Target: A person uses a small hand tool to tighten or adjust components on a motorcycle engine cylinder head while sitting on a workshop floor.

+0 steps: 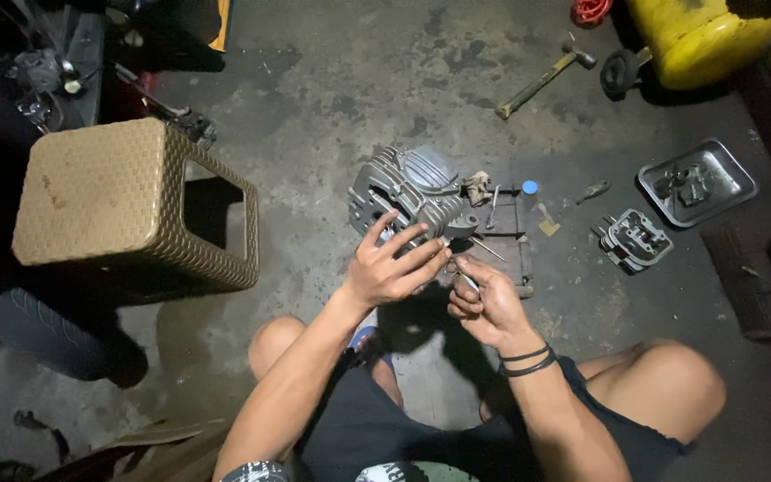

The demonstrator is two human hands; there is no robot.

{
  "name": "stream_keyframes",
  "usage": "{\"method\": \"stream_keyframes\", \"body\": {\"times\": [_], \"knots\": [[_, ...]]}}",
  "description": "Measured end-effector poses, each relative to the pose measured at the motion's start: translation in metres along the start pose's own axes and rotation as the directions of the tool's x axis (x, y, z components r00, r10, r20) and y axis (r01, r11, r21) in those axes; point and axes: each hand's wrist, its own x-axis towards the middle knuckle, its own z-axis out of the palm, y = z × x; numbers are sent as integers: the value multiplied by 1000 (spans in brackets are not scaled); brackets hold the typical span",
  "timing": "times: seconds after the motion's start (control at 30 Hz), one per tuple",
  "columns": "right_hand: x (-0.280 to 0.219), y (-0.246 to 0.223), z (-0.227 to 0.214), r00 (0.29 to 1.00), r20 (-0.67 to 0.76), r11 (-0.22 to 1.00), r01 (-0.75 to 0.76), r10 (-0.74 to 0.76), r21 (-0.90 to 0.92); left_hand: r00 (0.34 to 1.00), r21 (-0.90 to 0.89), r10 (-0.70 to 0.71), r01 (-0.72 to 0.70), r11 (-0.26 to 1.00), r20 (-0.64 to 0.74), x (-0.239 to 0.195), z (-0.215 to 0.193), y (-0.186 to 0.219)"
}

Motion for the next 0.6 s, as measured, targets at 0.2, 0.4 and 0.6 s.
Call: {"method": "stream_keyframes", "body": {"times": [0.2, 0.4, 0.6], "knots": [[11, 5, -20, 982, -60, 894, 138, -181, -426, 999, -2, 9, -9, 1000, 46, 6, -5, -3], [-18, -25, 34, 804, 278, -148, 236, -526, -961, 978, -3, -39, 41, 999, 203, -1, -8, -2], [-17, -22, 30, 676, 528, -660, 80, -515, -747, 953, -1, -102, 106, 994, 287, -7, -8, 0]]}}
